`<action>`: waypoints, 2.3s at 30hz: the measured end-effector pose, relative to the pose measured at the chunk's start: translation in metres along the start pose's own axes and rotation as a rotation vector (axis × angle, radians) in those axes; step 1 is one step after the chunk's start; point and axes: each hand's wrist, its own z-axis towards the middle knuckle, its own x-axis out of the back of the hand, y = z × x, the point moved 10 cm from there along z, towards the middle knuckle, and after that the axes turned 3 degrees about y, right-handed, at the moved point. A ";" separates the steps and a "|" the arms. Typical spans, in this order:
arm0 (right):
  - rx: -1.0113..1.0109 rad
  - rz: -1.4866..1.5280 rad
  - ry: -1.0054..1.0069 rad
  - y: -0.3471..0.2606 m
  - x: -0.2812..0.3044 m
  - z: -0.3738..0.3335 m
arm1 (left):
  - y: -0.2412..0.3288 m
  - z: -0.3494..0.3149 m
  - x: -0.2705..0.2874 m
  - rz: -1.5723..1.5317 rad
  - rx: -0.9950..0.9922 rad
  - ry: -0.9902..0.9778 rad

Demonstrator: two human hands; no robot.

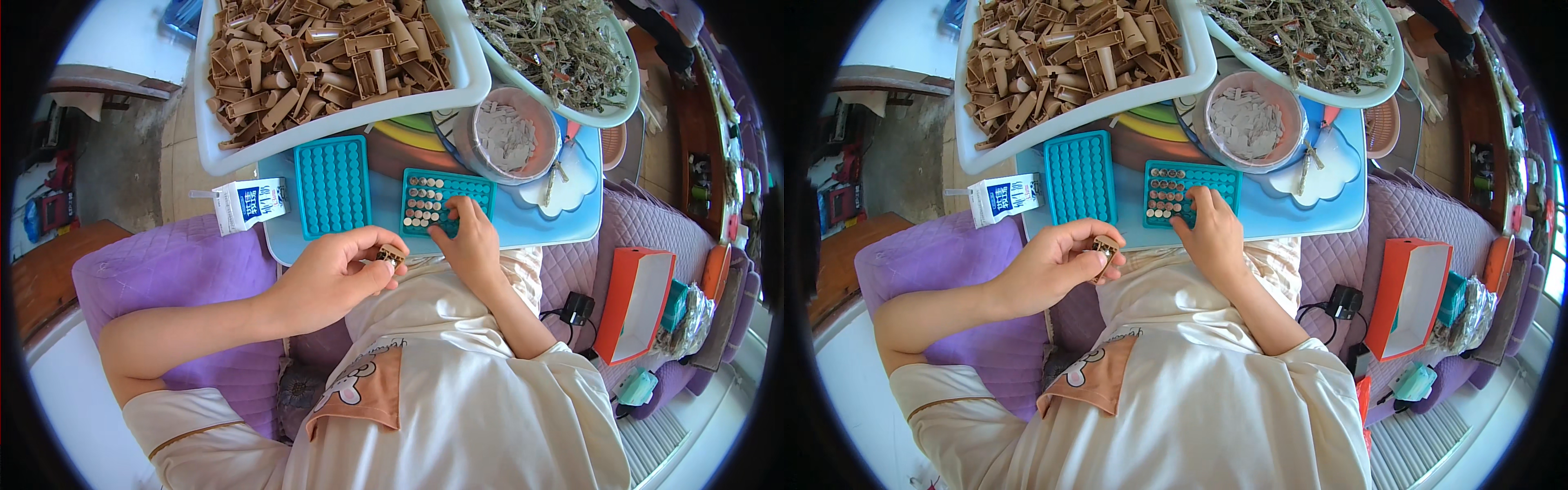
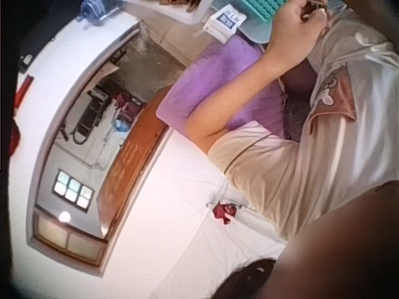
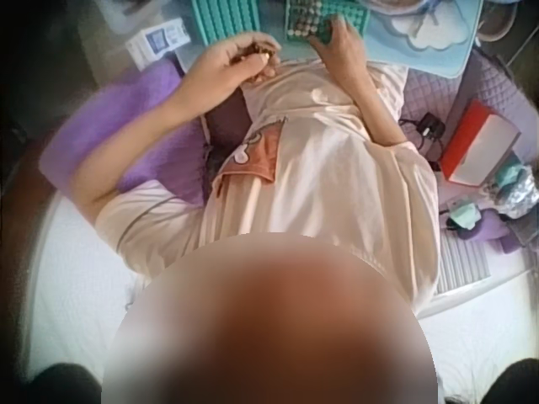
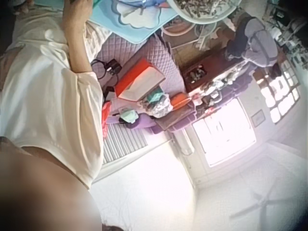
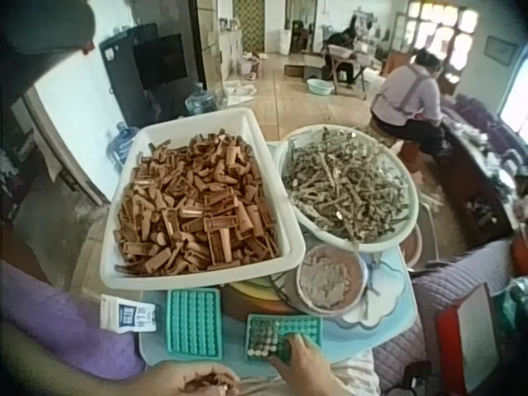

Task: The person assembles small cardboard components by hand, inserting small white pieces into them.

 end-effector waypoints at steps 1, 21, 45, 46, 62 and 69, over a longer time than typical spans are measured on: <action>0.000 -0.011 0.005 0.002 -0.001 0.001 | 0.000 -0.001 0.000 0.001 0.000 -0.003; 0.561 0.426 0.340 -0.121 0.066 -0.034 | 0.003 -0.001 -0.002 -0.013 -0.051 0.019; 0.524 0.470 0.345 -0.121 0.059 -0.031 | 0.011 -0.006 0.006 0.141 -0.118 0.131; 0.493 0.485 0.312 -0.120 0.057 -0.029 | 0.012 -0.006 0.007 0.180 -0.126 0.142; 0.183 0.504 -0.550 -0.116 0.010 0.013 | 0.030 -0.005 0.001 0.585 -0.241 0.090; 0.306 0.535 -0.603 -0.124 0.013 0.054 | 0.015 0.007 0.018 0.002 -0.113 0.096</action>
